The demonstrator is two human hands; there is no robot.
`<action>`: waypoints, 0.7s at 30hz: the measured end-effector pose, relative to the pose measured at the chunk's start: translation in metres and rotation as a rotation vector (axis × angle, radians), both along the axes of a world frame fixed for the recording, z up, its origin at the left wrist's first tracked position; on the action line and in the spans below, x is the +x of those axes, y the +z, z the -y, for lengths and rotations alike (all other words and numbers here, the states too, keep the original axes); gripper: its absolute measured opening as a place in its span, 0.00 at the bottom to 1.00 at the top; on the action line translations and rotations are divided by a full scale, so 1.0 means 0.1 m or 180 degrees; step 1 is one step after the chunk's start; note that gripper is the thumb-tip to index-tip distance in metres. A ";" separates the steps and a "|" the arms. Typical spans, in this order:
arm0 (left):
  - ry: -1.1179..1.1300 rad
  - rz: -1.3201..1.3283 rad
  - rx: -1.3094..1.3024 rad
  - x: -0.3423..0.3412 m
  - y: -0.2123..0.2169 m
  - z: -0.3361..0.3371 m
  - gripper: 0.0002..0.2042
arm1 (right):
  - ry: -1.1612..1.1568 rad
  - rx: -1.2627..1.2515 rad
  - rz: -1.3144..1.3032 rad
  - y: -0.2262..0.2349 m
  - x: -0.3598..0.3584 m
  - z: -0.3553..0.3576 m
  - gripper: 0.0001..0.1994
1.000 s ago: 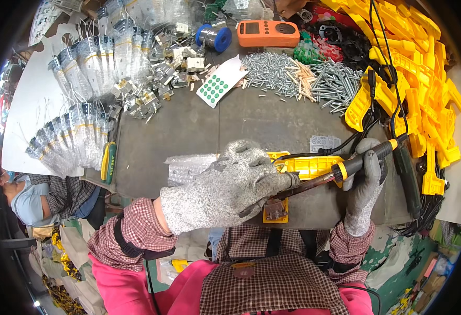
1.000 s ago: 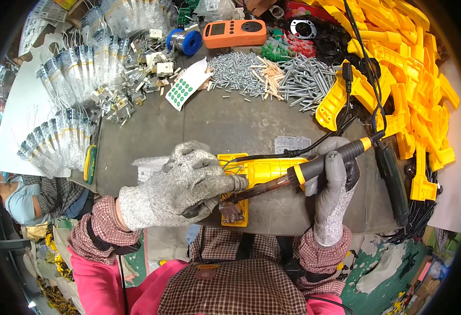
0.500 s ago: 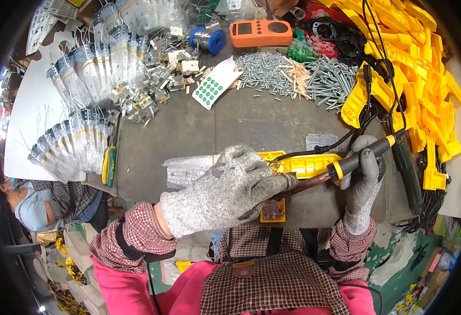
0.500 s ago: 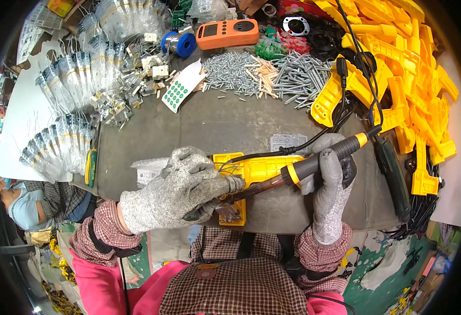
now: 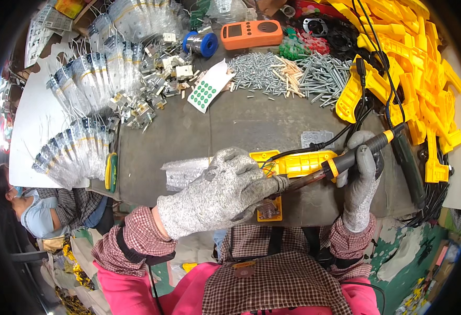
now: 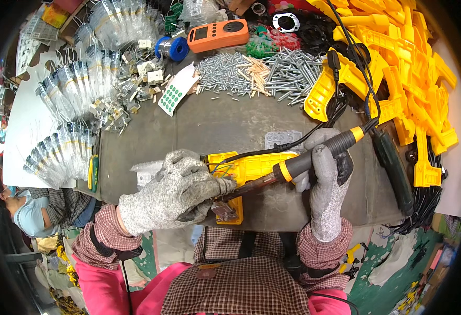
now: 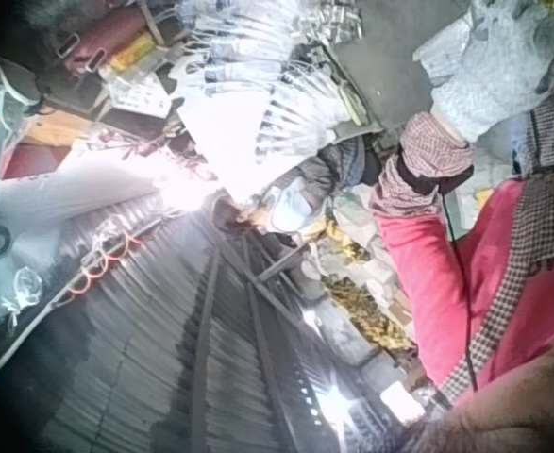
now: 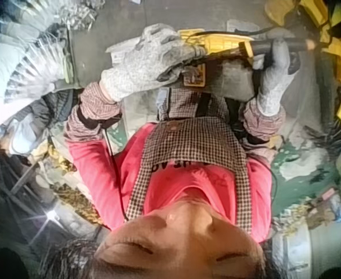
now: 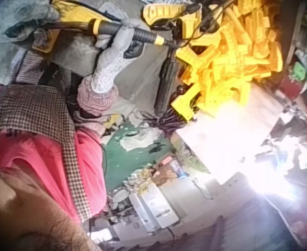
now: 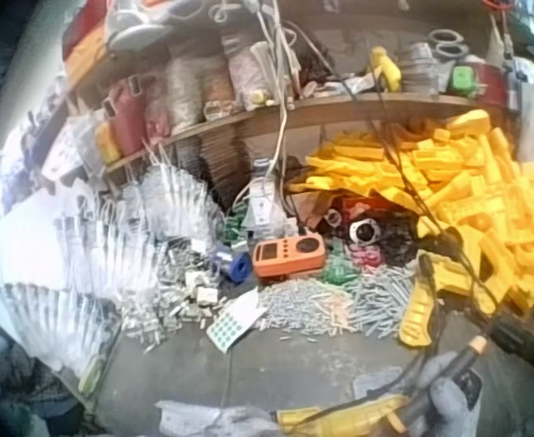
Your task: Assembling electronic components and soldering wires into a yellow plastic toy gun housing.
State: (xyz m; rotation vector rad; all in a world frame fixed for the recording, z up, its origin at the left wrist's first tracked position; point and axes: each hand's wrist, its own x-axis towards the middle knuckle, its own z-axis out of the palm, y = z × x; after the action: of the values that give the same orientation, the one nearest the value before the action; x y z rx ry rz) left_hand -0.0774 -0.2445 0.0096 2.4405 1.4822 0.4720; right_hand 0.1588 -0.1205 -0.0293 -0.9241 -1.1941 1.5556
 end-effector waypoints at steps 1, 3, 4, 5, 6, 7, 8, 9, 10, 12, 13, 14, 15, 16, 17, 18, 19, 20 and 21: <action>-0.0005 -0.0005 -0.0005 0.00 0.00 0.00 0.31 | -0.0005 -0.0005 -0.0005 0.01 -0.01 0.01 0.14; -0.0055 -0.0122 0.0085 0.00 -0.01 0.00 0.30 | -0.0130 -0.0087 -0.0073 0.03 -0.04 0.02 0.14; -0.0058 -0.0122 0.0083 0.00 0.00 0.00 0.30 | -0.0133 -0.0088 -0.0074 0.03 -0.03 0.01 0.14; -0.0118 -0.0204 0.0191 0.01 0.01 0.00 0.30 | -0.0144 -0.0049 -0.0124 0.01 -0.02 0.00 0.14; -0.0175 -0.0286 0.0298 0.01 0.02 0.00 0.30 | -0.0154 -0.0011 -0.0174 0.00 -0.01 -0.01 0.15; -0.0180 -0.0286 0.0299 0.01 0.01 0.00 0.30 | -0.0159 -0.0010 -0.0175 0.01 0.00 -0.01 0.15; -0.0179 -0.0299 0.0313 0.02 0.00 0.00 0.30 | -0.0180 0.0044 -0.0225 0.01 0.00 -0.02 0.15; -0.0178 -0.0311 0.0327 0.03 -0.01 0.00 0.30 | -0.0202 0.0099 -0.0275 0.01 0.01 -0.02 0.15; -0.0184 -0.0310 0.0327 0.03 0.02 0.00 0.30 | -0.0209 0.0099 -0.0274 0.00 0.03 -0.03 0.15; -0.0265 -0.0350 0.0006 0.04 0.09 -0.01 0.23 | -0.0173 0.0132 -0.0335 -0.02 0.06 -0.03 0.16; -0.0252 -0.0354 0.0003 0.03 0.08 -0.01 0.23 | -0.0160 0.0130 -0.0340 -0.03 0.05 -0.04 0.16; -0.0270 -0.0406 0.0062 0.03 0.07 0.00 0.23 | -0.0220 0.0120 -0.0414 -0.04 0.04 -0.04 0.16; -0.0287 -0.0457 0.0122 0.03 0.06 0.00 0.23 | -0.0280 0.0113 -0.0488 -0.05 0.03 -0.05 0.15; -0.0284 -0.0453 0.0129 0.03 0.06 0.00 0.23 | -0.0278 0.0119 -0.0485 -0.04 0.04 -0.05 0.15; -0.0290 -0.0432 0.0157 0.02 0.07 0.00 0.22 | -0.0369 0.0160 -0.0477 -0.03 0.04 -0.06 0.15; -0.0292 -0.0409 0.0187 0.01 0.08 0.00 0.22 | -0.0456 0.0204 -0.0468 -0.01 0.05 -0.07 0.14; -0.0292 -0.0396 0.0204 0.01 0.09 -0.01 0.22 | -0.0567 0.0260 -0.0422 0.02 0.09 -0.08 0.14; -0.0321 -0.0389 0.0222 0.02 0.11 -0.01 0.21 | -0.0497 0.0404 -0.0703 0.01 0.17 -0.10 0.14; -0.0349 -0.0379 0.0245 0.01 0.12 -0.01 0.20 | -0.0387 0.0643 -0.0859 0.04 0.25 -0.14 0.13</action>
State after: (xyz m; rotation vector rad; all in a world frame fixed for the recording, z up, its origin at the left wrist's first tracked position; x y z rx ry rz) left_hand -0.0759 -0.2432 0.0217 2.6357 1.3892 0.3737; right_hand 0.1842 -0.1061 -0.0256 -0.6209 -1.0590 1.3837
